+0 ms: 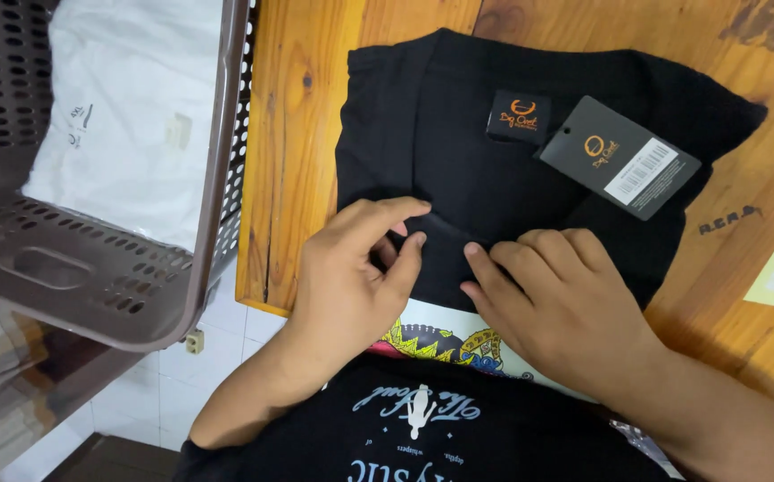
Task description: Laying out, trimming tags, and folding a t-shirt on a wooden workbench.
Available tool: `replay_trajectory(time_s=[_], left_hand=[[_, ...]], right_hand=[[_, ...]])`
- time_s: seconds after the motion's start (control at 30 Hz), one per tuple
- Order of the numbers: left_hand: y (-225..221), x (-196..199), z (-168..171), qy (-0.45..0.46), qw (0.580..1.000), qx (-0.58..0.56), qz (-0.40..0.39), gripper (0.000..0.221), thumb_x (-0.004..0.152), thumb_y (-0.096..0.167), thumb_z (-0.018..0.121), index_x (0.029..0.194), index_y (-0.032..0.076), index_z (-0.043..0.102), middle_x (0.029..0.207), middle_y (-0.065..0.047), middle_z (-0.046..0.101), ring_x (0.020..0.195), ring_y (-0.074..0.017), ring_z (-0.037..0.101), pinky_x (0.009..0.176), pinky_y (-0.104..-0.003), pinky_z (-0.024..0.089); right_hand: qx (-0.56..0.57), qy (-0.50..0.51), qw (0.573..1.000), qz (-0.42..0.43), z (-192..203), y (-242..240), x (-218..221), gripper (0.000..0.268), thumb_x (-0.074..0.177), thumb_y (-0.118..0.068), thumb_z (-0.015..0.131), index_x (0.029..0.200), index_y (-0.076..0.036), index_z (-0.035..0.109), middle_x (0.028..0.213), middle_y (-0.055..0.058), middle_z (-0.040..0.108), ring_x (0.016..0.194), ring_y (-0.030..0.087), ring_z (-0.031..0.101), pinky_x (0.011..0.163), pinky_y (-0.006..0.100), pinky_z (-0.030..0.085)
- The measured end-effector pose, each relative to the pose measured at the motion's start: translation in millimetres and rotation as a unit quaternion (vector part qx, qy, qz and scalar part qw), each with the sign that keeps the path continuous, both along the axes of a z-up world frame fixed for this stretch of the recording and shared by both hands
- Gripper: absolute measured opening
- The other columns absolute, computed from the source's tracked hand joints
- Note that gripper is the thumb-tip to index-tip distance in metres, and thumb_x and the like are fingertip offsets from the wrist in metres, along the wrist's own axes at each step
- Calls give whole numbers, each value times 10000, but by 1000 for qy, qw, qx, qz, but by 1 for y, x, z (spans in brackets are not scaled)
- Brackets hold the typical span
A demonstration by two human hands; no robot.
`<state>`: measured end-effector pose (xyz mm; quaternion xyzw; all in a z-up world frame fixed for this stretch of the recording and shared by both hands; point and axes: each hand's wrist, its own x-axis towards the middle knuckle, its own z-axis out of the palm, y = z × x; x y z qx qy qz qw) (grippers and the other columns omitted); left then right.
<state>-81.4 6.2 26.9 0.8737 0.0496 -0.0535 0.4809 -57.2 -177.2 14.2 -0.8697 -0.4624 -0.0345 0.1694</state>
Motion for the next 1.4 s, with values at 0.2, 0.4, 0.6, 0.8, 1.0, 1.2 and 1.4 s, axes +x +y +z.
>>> replay_trajectory(time_s=[0.2, 0.4, 0.6, 0.8, 1.0, 1.2, 1.4], left_hand=[[-1, 3, -3, -28, 996, 80, -12, 136, 776, 73, 588, 908, 92, 616, 746, -14, 542, 485, -101, 464, 493, -226, 426], [0, 22, -11, -78, 983, 165, 29, 153, 804, 158, 590, 718, 88, 485, 706, -30, 490, 550, -142, 504, 500, -282, 404], [8, 37, -5, -7, 984, 148, 104, 132, 793, 138, 492, 913, 92, 461, 709, -24, 601, 643, -160, 635, 589, -282, 484], [23, 42, -16, 86, 970, -135, 182, 287, 795, 20, 518, 1079, 68, 504, 551, 50, 360, 514, -13, 404, 534, -187, 543], [30, 47, -24, 139, 949, -219, 180, 214, 810, 37, 488, 1020, 54, 521, 551, 32, 467, 538, -55, 492, 517, -201, 531], [25, 47, -22, 121, 952, -172, 222, 169, 817, 148, 529, 918, 40, 612, 549, 53, 351, 472, -53, 461, 476, -187, 541], [23, 40, -27, 33, 946, -238, 219, 138, 827, 158, 536, 851, 44, 608, 632, 15, 478, 598, -43, 467, 535, -181, 504]], right_hand=[[-23, 6, 1000, 8, 1, 0, -2, 272, 845, -290, 567, 993, -63, 593, 866, 31, 523, 775, 213, 491, 607, 325, 384], [-47, -14, 999, 15, 0, 0, -4, 286, 843, -301, 549, 1011, -72, 583, 868, 25, 524, 779, 210, 493, 626, 327, 394], [-52, -10, 998, 15, 0, -1, -4, 291, 838, -304, 540, 1015, -77, 585, 862, 20, 517, 772, 208, 480, 614, 328, 385], [-52, 1, 998, 19, -1, 0, -4, 307, 824, -306, 557, 1020, -71, 574, 865, 26, 516, 782, 211, 483, 614, 331, 388], [-58, 1, 998, 22, 1, 1, -2, 314, 810, -305, 573, 1018, -70, 584, 863, 28, 520, 781, 213, 484, 614, 329, 388], [-62, 3, 998, 24, 0, 1, -2, 318, 809, -319, 570, 1010, -73, 587, 859, 27, 522, 780, 211, 486, 623, 328, 392], [-41, 7, 999, 28, -1, 1, 0, 307, 813, -302, 580, 1002, -60, 582, 852, 31, 519, 769, 214, 480, 612, 331, 385]])
